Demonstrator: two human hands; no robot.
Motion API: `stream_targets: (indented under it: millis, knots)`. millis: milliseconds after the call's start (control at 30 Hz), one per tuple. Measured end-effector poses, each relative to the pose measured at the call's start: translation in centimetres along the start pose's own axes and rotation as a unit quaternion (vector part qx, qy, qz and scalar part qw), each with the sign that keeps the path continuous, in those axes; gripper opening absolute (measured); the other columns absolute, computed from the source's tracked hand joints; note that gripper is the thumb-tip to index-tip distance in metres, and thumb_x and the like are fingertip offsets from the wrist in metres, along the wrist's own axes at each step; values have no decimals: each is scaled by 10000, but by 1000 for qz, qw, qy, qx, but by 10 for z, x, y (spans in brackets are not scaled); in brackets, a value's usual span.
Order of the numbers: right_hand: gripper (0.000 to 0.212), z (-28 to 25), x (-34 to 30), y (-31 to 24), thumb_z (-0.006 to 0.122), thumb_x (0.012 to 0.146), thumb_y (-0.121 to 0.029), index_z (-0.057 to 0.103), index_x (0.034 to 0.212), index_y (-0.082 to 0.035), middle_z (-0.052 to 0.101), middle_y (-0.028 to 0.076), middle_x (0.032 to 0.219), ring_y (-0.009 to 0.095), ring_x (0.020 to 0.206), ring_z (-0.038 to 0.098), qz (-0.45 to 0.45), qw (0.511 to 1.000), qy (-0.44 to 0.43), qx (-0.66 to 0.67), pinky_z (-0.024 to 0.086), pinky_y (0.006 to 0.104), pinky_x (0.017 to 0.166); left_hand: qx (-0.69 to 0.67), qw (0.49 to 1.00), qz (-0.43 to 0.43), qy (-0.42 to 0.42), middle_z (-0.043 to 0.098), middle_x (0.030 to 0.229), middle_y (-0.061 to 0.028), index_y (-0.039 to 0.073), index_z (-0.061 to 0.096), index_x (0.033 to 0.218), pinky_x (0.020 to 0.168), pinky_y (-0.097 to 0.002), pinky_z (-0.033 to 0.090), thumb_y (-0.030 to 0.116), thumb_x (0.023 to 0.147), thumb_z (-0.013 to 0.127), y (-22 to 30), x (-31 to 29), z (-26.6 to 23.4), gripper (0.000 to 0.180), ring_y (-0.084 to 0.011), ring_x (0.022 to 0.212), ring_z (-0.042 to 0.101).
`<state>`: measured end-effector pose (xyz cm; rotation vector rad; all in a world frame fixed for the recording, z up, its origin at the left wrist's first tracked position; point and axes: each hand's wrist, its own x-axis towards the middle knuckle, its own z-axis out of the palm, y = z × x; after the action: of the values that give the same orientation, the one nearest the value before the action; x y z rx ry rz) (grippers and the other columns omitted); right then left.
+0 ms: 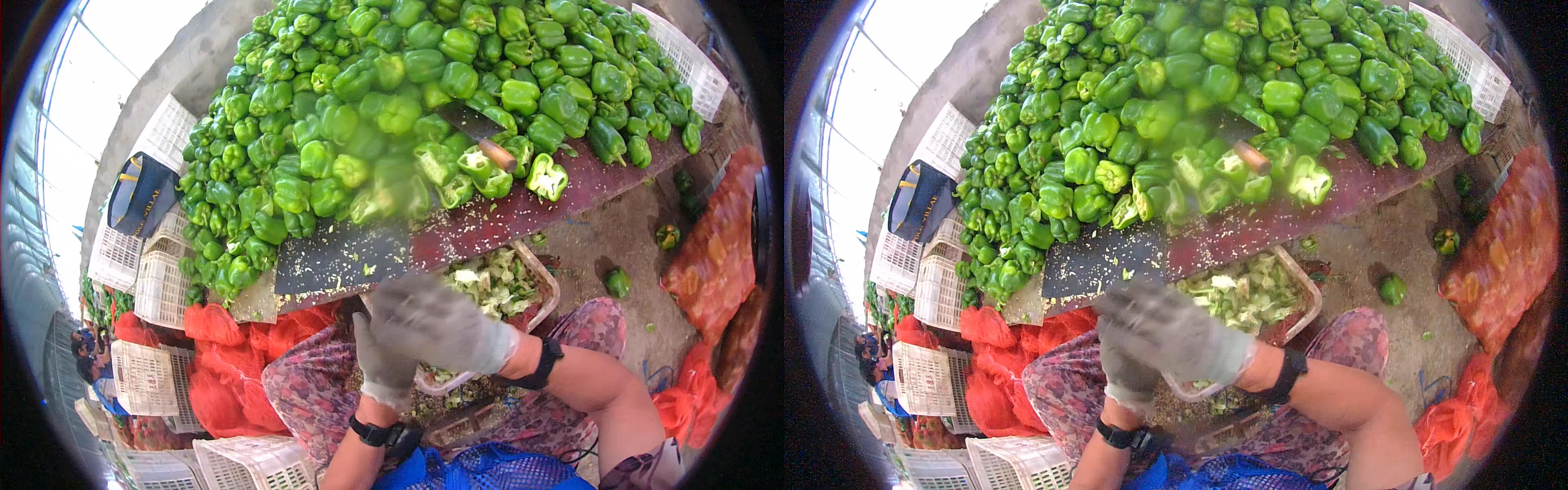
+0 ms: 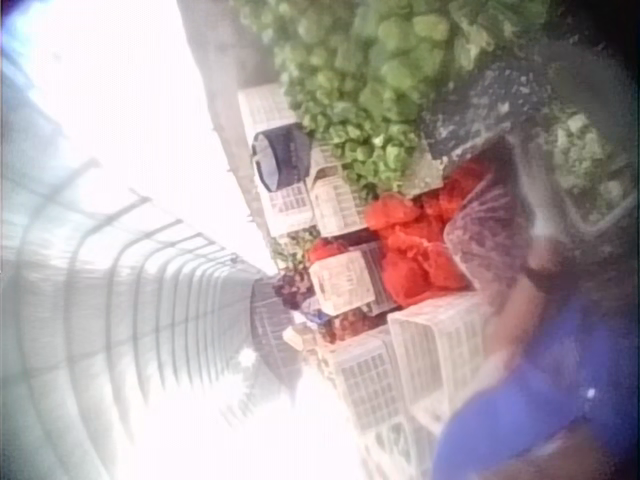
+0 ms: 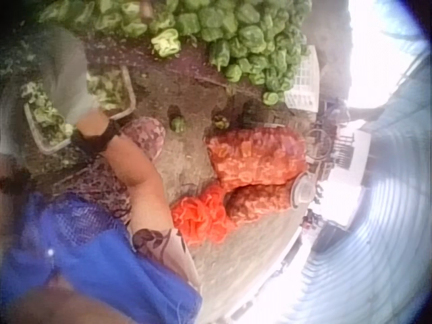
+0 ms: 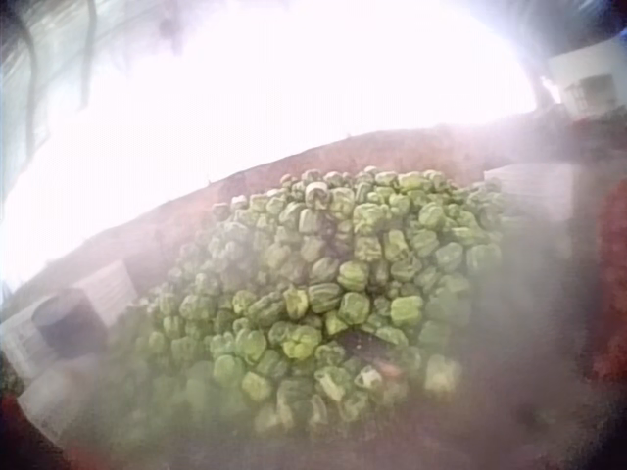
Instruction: The person chops green peppers on a wooden surface using a cleaver and places the chopped pieces into a plastic container.
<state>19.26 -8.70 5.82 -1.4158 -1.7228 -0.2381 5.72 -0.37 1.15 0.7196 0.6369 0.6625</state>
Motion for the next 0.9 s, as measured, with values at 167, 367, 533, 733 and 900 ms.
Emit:
stream_targets:
  millis: [167, 367, 533, 733, 900]
  knots:
    - [515, 16, -3, 1, 505, 830, -200, 511, 1334, -91, 440, 140, 1437, 315, 1327, 424, -17, 990, -128, 51, 285, 425, 1148, -156, 984, -46, -70, 369, 1475, -122, 111, 312, 1475, 1129, -452, 272, 605, 975, 245, 5, -4, 4, 706, -301, 1340, 365]
    - [560, -2, 6, -5, 566, 797, -170, 494, 1342, -63, 483, 160, 1392, 322, 1297, 452, -29, 997, -69, -6, 335, 428, 1114, -419, 876, -70, -228, 434, 1427, -72, 108, 387, 1431, 1107, -401, 305, 579, 987, 259, -3, 3, -12, 659, -250, 1301, 413]
    - [382, 20, -5, 4, 513, 936, -188, 530, 1304, -89, 573, 121, 1231, 235, 1084, 574, 222, 948, 16, 227, 457, 340, 943, -170, 982, -72, -39, 391, 1471, -70, 154, 339, 1475, 1126, -410, 276, 522, 999, 312, 3, 10, 6, 602, -248, 1348, 365]
    - [325, 9, 3, 26, 516, 983, -218, 536, 1261, -51, 613, 33, 1016, 113, 867, 592, 481, 607, 205, 598, 506, 251, 768, 173, 985, 5, 11, 464, 1392, -78, 55, 447, 1382, 1016, -376, 429, 378, 1009, 428, -8, 22, -6, 494, -221, 1250, 485]
    - [289, -5, 13, 19, 431, 1010, -167, 489, 1246, -9, 622, 156, 1088, 222, 966, 644, 496, 494, 245, 671, 549, 335, 842, 351, 931, 94, 1, 622, 1203, -127, -33, 565, 1251, 955, -294, 440, 170, 942, 564, -22, 67, -42, 370, -206, 1096, 584]
